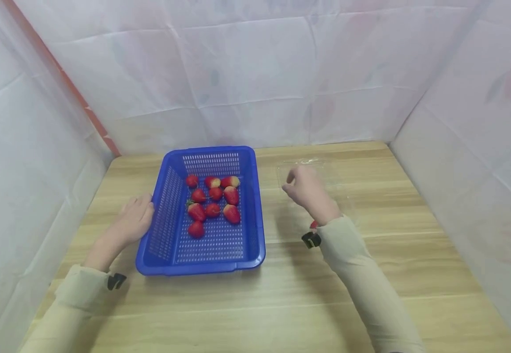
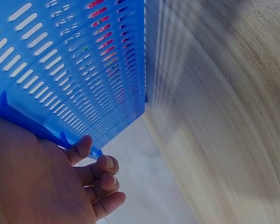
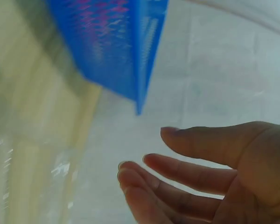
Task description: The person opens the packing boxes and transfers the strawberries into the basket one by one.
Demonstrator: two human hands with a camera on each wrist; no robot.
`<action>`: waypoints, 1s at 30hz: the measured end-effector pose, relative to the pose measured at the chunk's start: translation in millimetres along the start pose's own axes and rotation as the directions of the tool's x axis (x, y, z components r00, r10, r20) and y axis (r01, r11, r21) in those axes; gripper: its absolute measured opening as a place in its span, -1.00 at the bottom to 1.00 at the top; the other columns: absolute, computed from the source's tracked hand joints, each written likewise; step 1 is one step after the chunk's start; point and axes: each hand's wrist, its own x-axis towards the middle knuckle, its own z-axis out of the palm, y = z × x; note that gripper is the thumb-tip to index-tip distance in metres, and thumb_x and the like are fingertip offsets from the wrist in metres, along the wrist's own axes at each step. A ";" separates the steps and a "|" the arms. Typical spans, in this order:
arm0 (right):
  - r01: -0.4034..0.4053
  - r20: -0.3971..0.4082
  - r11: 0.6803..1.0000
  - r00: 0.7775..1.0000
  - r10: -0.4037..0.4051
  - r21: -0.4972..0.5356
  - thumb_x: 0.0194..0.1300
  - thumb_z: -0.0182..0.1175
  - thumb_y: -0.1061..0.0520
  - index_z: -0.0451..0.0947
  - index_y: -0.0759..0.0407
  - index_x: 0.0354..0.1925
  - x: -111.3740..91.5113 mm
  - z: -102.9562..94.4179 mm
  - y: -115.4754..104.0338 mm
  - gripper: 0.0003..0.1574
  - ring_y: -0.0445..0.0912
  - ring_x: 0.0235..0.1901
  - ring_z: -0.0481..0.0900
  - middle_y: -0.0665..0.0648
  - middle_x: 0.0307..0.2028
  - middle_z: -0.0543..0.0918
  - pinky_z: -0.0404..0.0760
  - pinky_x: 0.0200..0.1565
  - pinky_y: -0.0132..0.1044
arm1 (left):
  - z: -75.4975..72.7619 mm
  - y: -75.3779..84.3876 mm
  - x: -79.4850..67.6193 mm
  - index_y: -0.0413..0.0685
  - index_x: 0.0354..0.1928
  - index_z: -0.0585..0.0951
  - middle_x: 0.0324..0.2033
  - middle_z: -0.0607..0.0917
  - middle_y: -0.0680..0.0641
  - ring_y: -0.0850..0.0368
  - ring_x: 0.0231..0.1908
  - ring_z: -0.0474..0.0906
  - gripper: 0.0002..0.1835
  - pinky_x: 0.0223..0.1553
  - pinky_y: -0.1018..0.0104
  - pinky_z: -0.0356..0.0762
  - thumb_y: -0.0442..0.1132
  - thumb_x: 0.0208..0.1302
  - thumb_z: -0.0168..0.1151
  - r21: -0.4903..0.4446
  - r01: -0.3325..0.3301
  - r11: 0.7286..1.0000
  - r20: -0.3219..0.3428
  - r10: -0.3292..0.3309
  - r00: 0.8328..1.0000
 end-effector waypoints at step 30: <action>-0.205 -0.057 0.967 0.978 0.199 -0.149 0.04 0.32 0.23 0.55 0.34 -0.50 -32.8 42.3 84.1 -0.83 0.08 -0.54 0.50 0.26 -0.51 0.59 0.47 -0.45 -0.02 | 0.3 0.7 -2.4 -0.29 0.18 0.30 0.06 0.47 -0.33 -0.26 0.06 0.28 -0.50 0.08 -0.17 0.16 -0.07 0.56 -0.51 -0.012 0.021 1.000 0.021 -0.021 1.000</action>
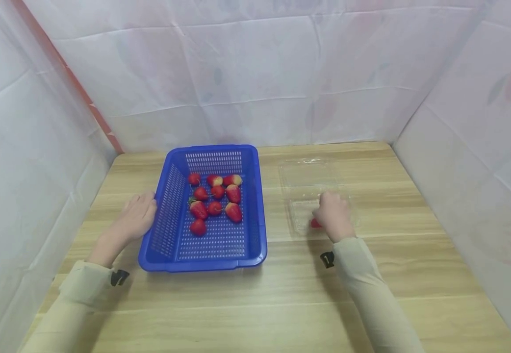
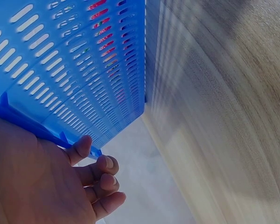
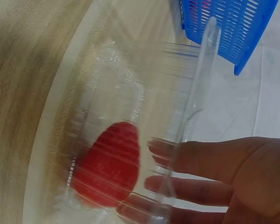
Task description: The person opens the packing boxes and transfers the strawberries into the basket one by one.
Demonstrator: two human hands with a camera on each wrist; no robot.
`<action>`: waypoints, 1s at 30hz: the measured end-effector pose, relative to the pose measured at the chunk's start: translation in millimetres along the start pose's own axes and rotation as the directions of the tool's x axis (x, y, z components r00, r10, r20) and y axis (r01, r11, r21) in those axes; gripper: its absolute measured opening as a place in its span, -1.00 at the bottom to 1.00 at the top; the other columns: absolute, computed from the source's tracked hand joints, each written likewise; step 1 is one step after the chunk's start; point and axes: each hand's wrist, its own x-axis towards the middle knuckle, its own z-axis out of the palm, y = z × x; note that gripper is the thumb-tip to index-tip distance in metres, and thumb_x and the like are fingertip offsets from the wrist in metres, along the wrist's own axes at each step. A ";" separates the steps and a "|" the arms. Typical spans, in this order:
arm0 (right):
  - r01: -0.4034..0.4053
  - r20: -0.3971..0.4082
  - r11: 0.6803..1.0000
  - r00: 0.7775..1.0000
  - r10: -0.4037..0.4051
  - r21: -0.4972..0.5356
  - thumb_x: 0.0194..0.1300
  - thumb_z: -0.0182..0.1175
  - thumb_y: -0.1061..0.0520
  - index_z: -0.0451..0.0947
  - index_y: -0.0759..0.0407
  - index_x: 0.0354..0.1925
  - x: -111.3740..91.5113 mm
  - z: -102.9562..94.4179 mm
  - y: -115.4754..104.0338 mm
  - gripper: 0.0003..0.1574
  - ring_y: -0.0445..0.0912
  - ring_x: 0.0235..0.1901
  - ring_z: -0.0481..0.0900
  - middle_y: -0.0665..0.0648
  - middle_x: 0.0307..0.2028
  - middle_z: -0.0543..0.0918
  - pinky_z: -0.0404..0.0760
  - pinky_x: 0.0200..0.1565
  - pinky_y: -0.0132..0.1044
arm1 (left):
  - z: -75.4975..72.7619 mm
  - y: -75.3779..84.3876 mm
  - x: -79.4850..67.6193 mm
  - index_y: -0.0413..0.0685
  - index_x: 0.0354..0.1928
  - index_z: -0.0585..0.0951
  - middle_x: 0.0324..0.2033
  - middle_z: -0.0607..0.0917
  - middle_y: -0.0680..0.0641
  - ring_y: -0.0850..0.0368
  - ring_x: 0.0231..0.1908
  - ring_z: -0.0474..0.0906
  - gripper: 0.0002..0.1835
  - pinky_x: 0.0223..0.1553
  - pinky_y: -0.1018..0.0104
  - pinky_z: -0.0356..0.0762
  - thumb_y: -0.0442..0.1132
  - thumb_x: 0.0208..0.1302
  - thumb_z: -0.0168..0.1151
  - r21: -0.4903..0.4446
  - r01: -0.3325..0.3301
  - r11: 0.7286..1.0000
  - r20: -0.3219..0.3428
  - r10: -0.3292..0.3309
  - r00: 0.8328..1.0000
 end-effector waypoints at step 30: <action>-0.020 0.050 0.972 0.999 0.009 0.233 0.04 0.45 0.23 0.64 0.45 -0.27 10.2 17.2 -2.8 -0.67 0.13 -0.34 0.63 0.40 -0.25 0.68 0.58 -0.25 -0.01 | 2.8 -2.7 3.2 -0.18 0.02 0.34 -0.13 0.48 -0.23 -0.19 -0.07 0.29 -0.58 0.00 -0.10 0.17 -0.06 0.57 -0.49 -0.002 -0.005 1.000 -0.016 0.005 1.000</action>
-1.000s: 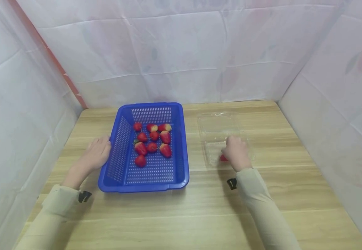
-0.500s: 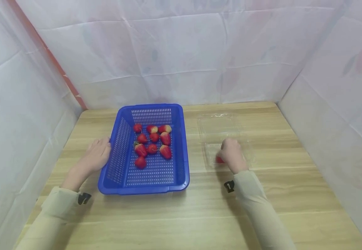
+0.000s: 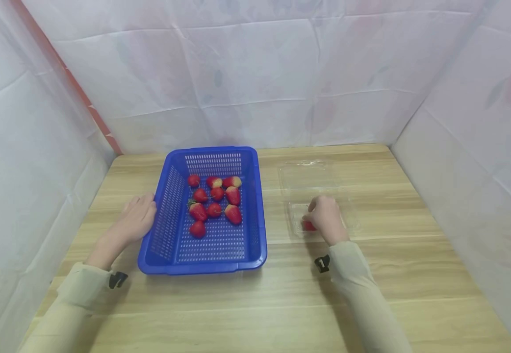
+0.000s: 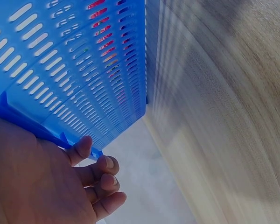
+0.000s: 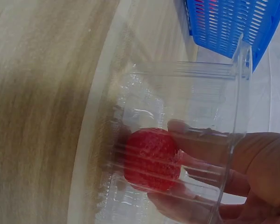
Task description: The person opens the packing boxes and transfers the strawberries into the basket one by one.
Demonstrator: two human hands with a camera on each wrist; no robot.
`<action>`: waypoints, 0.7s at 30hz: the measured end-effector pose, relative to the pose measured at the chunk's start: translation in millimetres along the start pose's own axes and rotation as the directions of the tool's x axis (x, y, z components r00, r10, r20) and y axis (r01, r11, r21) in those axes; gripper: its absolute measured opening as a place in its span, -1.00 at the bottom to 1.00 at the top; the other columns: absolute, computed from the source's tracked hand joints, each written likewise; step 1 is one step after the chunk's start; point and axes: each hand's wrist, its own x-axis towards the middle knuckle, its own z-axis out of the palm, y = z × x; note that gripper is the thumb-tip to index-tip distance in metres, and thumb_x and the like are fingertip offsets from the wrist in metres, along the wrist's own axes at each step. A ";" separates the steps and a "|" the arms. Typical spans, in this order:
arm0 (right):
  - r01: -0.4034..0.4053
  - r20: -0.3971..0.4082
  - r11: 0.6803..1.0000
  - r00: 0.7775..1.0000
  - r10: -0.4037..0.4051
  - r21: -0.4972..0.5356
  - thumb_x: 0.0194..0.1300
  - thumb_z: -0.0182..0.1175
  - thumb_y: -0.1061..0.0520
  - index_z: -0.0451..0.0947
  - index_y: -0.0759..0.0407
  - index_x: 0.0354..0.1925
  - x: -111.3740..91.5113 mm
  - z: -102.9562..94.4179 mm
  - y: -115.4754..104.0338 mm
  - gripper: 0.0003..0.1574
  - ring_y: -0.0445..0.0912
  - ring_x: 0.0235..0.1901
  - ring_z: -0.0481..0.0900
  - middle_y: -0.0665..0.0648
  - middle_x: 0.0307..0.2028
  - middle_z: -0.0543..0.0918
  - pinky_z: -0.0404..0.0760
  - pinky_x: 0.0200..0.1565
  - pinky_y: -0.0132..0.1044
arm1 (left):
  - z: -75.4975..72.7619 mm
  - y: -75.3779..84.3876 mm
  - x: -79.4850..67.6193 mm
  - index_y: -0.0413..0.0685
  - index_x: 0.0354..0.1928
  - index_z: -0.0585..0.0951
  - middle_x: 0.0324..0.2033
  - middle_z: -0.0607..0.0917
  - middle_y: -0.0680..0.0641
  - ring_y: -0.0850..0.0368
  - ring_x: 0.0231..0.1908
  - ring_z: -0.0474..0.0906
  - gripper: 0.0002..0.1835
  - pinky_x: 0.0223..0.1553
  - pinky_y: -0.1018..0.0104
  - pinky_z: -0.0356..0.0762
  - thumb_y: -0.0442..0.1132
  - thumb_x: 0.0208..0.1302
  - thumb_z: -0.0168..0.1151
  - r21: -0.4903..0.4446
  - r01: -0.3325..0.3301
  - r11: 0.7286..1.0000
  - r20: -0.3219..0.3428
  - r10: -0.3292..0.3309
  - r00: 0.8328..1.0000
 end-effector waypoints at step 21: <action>0.000 0.026 0.998 1.000 0.002 -0.056 0.13 0.38 0.23 0.66 0.41 -0.09 -0.9 -0.6 -5.8 -0.63 0.12 -0.27 0.68 0.35 -0.26 0.72 0.57 -0.15 0.05 | -1.6 0.1 -2.2 -0.17 0.02 0.33 -0.08 0.48 -0.26 -0.20 -0.05 0.29 -0.58 0.02 -0.13 0.17 -0.06 0.57 -0.49 -0.015 -0.006 1.000 0.001 0.006 1.000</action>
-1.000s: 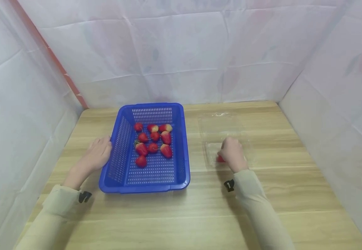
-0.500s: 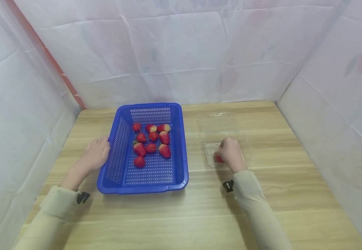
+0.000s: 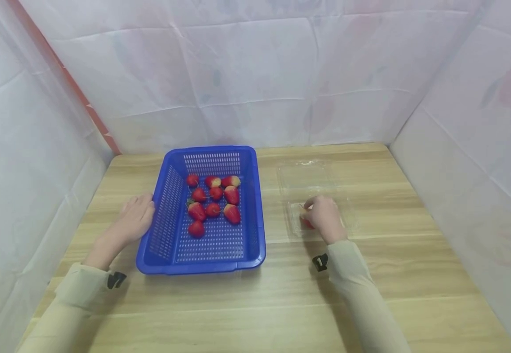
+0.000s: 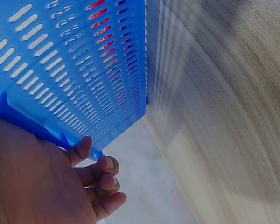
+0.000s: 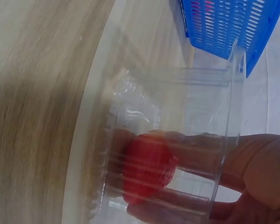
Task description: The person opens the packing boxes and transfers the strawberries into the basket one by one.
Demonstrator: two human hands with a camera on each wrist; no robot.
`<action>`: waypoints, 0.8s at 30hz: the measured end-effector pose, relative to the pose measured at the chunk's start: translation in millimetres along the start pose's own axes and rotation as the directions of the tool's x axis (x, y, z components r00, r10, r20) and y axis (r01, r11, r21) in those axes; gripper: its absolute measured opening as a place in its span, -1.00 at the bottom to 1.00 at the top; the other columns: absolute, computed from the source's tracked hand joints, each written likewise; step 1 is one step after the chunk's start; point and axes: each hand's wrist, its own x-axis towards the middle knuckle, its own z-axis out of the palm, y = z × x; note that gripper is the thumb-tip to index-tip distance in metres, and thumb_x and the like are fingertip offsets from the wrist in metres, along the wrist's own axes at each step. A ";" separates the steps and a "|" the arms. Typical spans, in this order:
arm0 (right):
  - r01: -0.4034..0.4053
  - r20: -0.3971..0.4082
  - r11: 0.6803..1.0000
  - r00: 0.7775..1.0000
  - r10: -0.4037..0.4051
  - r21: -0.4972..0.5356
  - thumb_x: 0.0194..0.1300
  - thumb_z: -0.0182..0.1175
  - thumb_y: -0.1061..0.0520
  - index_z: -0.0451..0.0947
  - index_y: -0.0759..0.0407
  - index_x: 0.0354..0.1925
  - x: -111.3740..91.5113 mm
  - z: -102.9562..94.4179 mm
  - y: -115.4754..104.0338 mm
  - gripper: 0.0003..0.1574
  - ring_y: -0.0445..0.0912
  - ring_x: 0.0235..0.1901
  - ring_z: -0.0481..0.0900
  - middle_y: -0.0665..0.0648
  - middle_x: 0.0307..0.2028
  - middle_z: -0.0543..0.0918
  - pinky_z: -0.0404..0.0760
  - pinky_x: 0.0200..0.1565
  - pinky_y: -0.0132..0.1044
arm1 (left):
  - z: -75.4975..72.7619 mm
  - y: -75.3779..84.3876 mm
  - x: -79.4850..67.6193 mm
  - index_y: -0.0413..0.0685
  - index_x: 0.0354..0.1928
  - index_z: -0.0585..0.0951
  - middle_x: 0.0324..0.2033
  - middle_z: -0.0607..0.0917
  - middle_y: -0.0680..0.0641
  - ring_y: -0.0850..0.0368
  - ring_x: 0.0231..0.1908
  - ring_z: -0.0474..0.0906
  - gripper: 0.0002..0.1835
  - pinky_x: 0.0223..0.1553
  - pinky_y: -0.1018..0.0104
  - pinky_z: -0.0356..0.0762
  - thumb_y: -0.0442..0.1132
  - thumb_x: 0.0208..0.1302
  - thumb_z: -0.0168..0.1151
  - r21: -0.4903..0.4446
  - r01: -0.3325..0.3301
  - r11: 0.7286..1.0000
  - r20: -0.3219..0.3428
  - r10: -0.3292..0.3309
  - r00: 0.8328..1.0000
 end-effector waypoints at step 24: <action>0.024 0.019 0.987 0.999 -0.028 0.157 0.17 0.35 0.29 0.50 0.53 0.02 -2.2 -14.0 -20.2 -0.52 -0.03 -0.43 0.68 0.40 -0.23 0.68 0.63 -0.38 -0.22 | -1.8 1.8 0.0 -0.20 0.02 0.34 -0.12 0.48 -0.26 -0.21 -0.05 0.30 -0.58 -0.01 -0.12 0.20 -0.07 0.56 -0.49 0.009 -0.004 1.000 -0.001 0.004 1.000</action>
